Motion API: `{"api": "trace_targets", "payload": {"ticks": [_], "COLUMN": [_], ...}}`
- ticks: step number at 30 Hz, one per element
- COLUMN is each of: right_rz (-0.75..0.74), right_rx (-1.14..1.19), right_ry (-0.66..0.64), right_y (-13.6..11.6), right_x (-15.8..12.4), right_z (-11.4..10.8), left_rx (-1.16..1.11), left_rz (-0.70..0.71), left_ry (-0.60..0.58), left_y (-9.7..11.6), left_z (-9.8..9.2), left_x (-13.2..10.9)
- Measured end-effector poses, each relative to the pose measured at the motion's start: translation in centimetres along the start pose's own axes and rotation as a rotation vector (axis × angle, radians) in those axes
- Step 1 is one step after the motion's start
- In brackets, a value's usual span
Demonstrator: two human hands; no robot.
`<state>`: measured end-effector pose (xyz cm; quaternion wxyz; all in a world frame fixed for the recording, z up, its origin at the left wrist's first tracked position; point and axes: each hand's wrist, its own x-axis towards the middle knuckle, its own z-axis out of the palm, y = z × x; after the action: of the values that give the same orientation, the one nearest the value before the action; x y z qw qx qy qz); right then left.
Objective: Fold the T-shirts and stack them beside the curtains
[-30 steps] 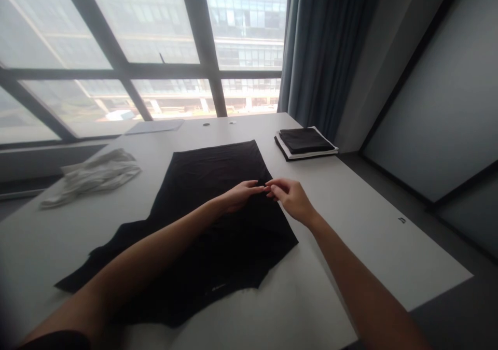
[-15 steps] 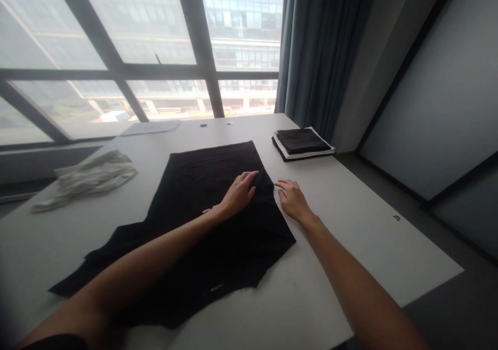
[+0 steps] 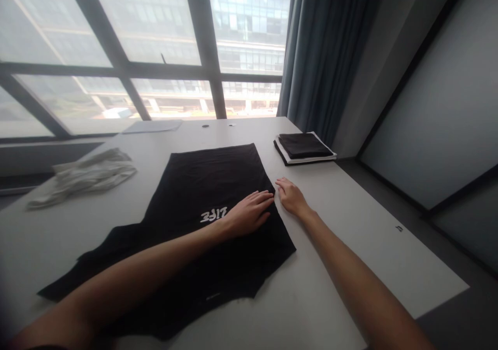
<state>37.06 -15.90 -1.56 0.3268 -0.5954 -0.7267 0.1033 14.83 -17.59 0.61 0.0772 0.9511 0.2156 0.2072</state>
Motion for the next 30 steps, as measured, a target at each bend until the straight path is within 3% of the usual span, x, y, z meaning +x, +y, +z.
{"api": "trace_targets", "payload": {"ticks": [2,6,10,15,18,21,23,26,30], "right_rz": [-0.024,-0.082,0.002,0.052,0.003,-0.039,-0.046,-0.058,-0.063], "right_rx": [0.022,-0.012,-0.021,0.177,0.119,-0.001,-0.002,0.046,0.008], "right_ry": [-0.009,-0.092,-0.045,0.014,-0.001,0.003,0.014,0.015,-0.001], "right_y": [0.4,0.6,0.8,1.6,1.5,1.2,1.1,1.2,1.3], "right_x": [1.1,2.6,3.3,3.5,3.3,3.0,2.9,2.8,2.7], "right_z": [-0.1,0.4,1.2,1.3,1.3,1.5,1.6,1.5,1.6], "left_rx": [-0.08,-0.229,-0.305,-0.316,-0.275,-0.149,-0.048,0.035,0.094], "left_rz": [0.107,0.298,0.306,0.332,0.241,0.013,-0.124,-0.229,-0.245], "left_ry": [-0.008,-0.155,-0.243,-0.246,-0.18,-0.031,0.009,-0.057,-0.13], "left_y": [0.3,0.8,0.7,0.8,1.0,0.2,-0.9,-2.3,-2.9], "left_z": [-0.3,-0.7,-0.8,-1.4,-1.6,-1.0,-0.4,0.4,0.4], "left_x": [0.1,0.0,-0.2,-0.1,0.2,0.4,0.4,0.2,0.0]}}
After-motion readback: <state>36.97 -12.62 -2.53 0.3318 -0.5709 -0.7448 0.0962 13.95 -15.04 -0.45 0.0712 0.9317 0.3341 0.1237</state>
